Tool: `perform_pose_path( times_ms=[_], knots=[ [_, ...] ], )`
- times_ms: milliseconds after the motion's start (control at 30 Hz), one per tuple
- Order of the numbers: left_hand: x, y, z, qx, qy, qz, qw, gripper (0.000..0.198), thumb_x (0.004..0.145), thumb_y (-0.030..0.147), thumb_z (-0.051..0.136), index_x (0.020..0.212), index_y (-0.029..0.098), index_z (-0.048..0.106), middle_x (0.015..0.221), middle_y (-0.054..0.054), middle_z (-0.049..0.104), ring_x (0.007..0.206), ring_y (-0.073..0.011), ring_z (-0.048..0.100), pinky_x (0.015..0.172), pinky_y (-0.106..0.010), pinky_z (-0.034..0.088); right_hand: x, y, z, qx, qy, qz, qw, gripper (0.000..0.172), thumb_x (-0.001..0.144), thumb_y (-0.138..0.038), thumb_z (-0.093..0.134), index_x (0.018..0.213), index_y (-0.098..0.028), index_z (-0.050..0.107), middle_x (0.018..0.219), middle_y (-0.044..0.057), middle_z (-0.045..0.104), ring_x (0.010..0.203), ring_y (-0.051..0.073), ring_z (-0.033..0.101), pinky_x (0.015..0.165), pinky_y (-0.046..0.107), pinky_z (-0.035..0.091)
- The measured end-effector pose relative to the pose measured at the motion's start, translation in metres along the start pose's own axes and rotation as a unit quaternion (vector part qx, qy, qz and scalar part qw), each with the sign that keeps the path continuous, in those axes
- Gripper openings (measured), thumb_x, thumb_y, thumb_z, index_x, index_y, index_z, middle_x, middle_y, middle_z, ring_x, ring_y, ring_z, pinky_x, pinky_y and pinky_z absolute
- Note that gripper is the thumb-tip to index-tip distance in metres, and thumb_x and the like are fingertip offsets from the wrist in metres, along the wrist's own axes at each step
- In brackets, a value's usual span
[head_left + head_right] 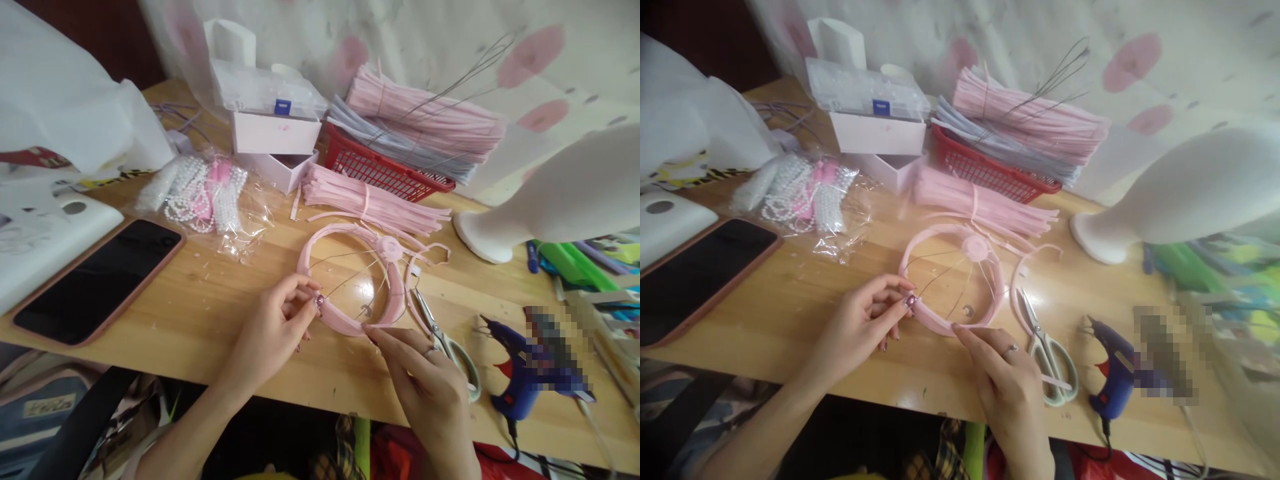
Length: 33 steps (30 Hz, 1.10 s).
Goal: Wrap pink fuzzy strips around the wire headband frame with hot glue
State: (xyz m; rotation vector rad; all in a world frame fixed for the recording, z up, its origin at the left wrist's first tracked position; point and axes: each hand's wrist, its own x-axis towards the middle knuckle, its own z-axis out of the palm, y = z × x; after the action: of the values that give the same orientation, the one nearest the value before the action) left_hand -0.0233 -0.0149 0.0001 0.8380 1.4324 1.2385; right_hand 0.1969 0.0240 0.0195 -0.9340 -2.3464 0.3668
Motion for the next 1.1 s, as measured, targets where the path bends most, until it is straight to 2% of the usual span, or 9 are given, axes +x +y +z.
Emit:
perform_pose_path(
  times_ms=[267, 500, 667, 800, 900, 1100],
  knots=[
    [-0.002, -0.004, -0.001, 0.000, -0.010, 0.000, 1.000, 0.012, 0.092, 0.029, 0.061, 0.101, 0.021, 0.064, 0.080, 0.001, 0.068, 0.053, -0.0088, 0.057, 0.041, -0.016, 0.042, -0.004, 0.008, 0.001, 0.005, -0.018, 0.000, 1.000, 0.047, 0.091, 0.001, 0.052, 0.120, -0.028, 0.075, 0.102, 0.005, 0.079, 0.087, 0.018, 0.077, 0.070, 0.026, 0.061],
    [-0.003, -0.004, -0.010, 0.058, -0.084, 0.014, 0.995, 0.022, 0.093, 0.025, 0.057, 0.113, 0.024, 0.064, 0.079, 0.003, 0.069, 0.056, -0.0101, 0.060, 0.047, -0.019, 0.047, -0.003, 0.006, -0.001, 0.008, -0.026, 0.002, 1.000, 0.047, 0.090, 0.003, 0.051, 0.118, -0.026, 0.075, 0.103, 0.004, 0.078, 0.090, 0.016, 0.076, 0.074, 0.024, 0.060],
    [0.010, 0.013, -0.019, 0.150, -0.126, 0.042, 0.980, 0.010, 0.091, 0.028, 0.063, 0.100, 0.023, 0.064, 0.072, 0.003, 0.075, 0.056, -0.0105, 0.064, 0.051, -0.019, 0.047, -0.004, 0.011, -0.003, 0.002, -0.036, -0.010, 0.999, 0.046, 0.090, 0.003, 0.051, 0.117, -0.025, 0.075, 0.102, 0.004, 0.078, 0.089, 0.016, 0.075, 0.073, 0.023, 0.059],
    [0.022, 0.024, -0.021, 0.179, -0.173, 0.021, 0.968, 0.010, 0.090, 0.032, 0.066, 0.091, 0.023, 0.063, 0.070, 0.002, 0.077, 0.057, -0.0114, 0.065, 0.050, -0.019, 0.046, -0.004, 0.015, -0.004, -0.003, -0.037, -0.024, 0.999, 0.046, 0.090, 0.003, 0.050, 0.118, -0.025, 0.073, 0.103, 0.004, 0.077, 0.090, 0.015, 0.074, 0.075, 0.023, 0.058],
    [0.026, 0.023, -0.019, 0.177, -0.176, 0.008, 0.968, 0.012, 0.090, 0.034, 0.066, 0.089, 0.023, 0.063, 0.070, 0.001, 0.077, 0.057, -0.0128, 0.065, 0.048, -0.020, 0.047, -0.003, 0.016, -0.004, -0.003, -0.035, -0.024, 0.999, 0.045, 0.090, 0.004, 0.051, 0.117, -0.025, 0.073, 0.103, 0.004, 0.077, 0.091, 0.014, 0.074, 0.076, 0.023, 0.058],
    [0.026, 0.018, -0.018, 0.144, -0.186, -0.020, 0.972, 0.009, 0.090, 0.030, 0.065, 0.088, 0.023, 0.060, 0.068, 0.003, 0.075, 0.050, -0.0097, 0.058, 0.045, -0.018, 0.047, -0.004, 0.016, -0.004, 0.006, -0.035, -0.024, 0.999, 0.046, 0.088, 0.007, 0.050, 0.116, -0.022, 0.073, 0.103, 0.003, 0.077, 0.092, 0.013, 0.073, 0.077, 0.021, 0.056]
  ],
)
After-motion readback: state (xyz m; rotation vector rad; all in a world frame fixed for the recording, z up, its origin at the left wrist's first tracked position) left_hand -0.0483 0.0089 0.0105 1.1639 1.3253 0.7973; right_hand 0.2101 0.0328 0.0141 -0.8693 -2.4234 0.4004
